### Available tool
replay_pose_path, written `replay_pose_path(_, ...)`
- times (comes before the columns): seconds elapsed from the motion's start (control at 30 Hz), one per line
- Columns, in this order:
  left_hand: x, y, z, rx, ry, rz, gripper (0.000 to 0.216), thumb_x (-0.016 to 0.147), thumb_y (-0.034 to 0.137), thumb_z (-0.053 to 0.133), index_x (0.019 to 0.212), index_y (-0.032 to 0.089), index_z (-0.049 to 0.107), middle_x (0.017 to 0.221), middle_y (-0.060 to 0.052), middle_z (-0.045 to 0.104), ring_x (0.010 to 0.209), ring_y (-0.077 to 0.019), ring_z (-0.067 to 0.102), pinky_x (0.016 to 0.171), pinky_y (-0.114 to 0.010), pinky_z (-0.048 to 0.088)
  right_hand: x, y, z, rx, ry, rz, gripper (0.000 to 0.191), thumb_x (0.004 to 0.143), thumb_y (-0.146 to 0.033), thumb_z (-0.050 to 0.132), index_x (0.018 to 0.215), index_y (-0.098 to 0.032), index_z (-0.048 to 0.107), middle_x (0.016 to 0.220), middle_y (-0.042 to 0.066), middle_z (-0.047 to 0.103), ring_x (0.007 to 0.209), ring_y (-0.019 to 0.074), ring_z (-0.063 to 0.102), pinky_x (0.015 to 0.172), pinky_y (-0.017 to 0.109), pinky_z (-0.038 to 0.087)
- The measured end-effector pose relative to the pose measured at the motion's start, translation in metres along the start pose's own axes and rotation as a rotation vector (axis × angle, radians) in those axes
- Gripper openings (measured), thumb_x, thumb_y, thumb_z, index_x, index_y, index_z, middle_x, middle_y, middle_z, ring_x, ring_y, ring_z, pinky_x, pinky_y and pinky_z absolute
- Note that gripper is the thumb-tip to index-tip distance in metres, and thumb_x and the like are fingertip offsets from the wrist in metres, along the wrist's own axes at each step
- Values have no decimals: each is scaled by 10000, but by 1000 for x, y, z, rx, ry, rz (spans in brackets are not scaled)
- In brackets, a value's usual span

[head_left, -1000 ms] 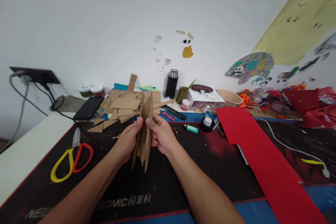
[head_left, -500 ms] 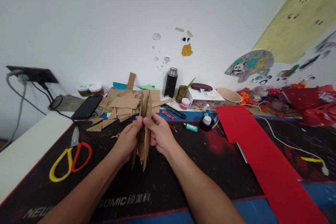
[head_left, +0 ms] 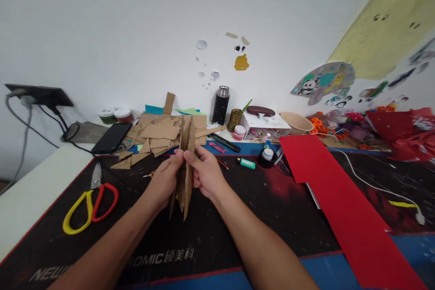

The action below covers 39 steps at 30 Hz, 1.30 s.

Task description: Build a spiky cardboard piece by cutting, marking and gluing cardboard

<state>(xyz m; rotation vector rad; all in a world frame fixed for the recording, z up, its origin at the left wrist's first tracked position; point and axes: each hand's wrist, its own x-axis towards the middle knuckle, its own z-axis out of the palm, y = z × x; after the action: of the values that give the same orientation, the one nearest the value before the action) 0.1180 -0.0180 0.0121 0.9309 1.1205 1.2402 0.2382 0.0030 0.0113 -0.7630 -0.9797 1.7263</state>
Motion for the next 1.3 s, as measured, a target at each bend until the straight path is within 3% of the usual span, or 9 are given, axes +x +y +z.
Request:
replay_pose_path(0.17,0,1,0,28,3,-6,608,726,804,809,661,212,686,518,-40,693,489,-230,677,488,-307,533,0,2,-1,-12,7,-18,535,747,-608,902,1054,-208,724,482,-163,414,337,46,243,298,189,217)
replay_pose_path(0.53,1,0,-2,48,6,14,665,679,844,821,651,192,696,559,-72,730,508,-230,699,486,-288,531,0,1,1,-10,11,-22,549,731,-600,907,1063,-208,710,487,-159,442,332,53,267,292,197,238)
replay_pose_path(0.7,0,2,-1,-8,-24,-106,667,738,840,787,657,181,721,555,-86,736,460,-221,683,444,-278,530,2,2,-2,5,19,6,563,730,-625,911,1049,-222,680,477,-166,426,316,50,250,284,191,217)
replay_pose_path(0.83,1,4,-7,-38,-92,-203,645,900,777,676,693,171,758,637,-127,789,501,-237,725,540,-313,623,3,3,-7,6,-1,26,580,723,-684,895,995,-230,658,442,-169,394,302,63,268,280,186,246)
replay_pose_path(0.9,2,5,-11,-61,-118,-226,656,971,743,606,730,159,784,692,-146,814,547,-243,754,611,-325,656,4,4,-8,17,-14,25,586,717,-701,895,956,-232,638,441,-167,399,298,63,273,280,185,284)
replay_pose_path(1.03,4,12,-16,-115,-132,-358,749,1062,708,439,826,110,824,741,-185,830,613,-262,790,612,-314,655,4,3,-11,55,-31,40,606,699,-707,913,920,-234,607,442,-167,397,301,61,295,287,182,336)
replay_pose_path(1.13,3,18,-17,-189,-136,-425,750,1089,677,385,999,90,842,838,-188,854,650,-263,802,671,-335,675,4,1,-14,105,-24,52,610,699,-692,929,942,-235,606,455,-169,396,308,60,311,295,179,352)
replay_pose_path(1.2,2,19,-17,-253,-176,-403,704,1119,611,355,1152,89,826,916,-188,865,706,-269,815,728,-359,686,6,-1,-16,151,-8,48,594,709,-670,937,935,-233,603,478,-161,426,317,53,309,296,172,341)
replay_pose_path(1.3,-1,14,-20,-343,-338,-329,657,1140,548,332,1299,94,780,1039,-209,862,849,-303,833,799,-403,687,10,-4,-21,224,32,-8,580,690,-621,969,909,-212,620,569,-116,553,358,31,332,299,138,277)
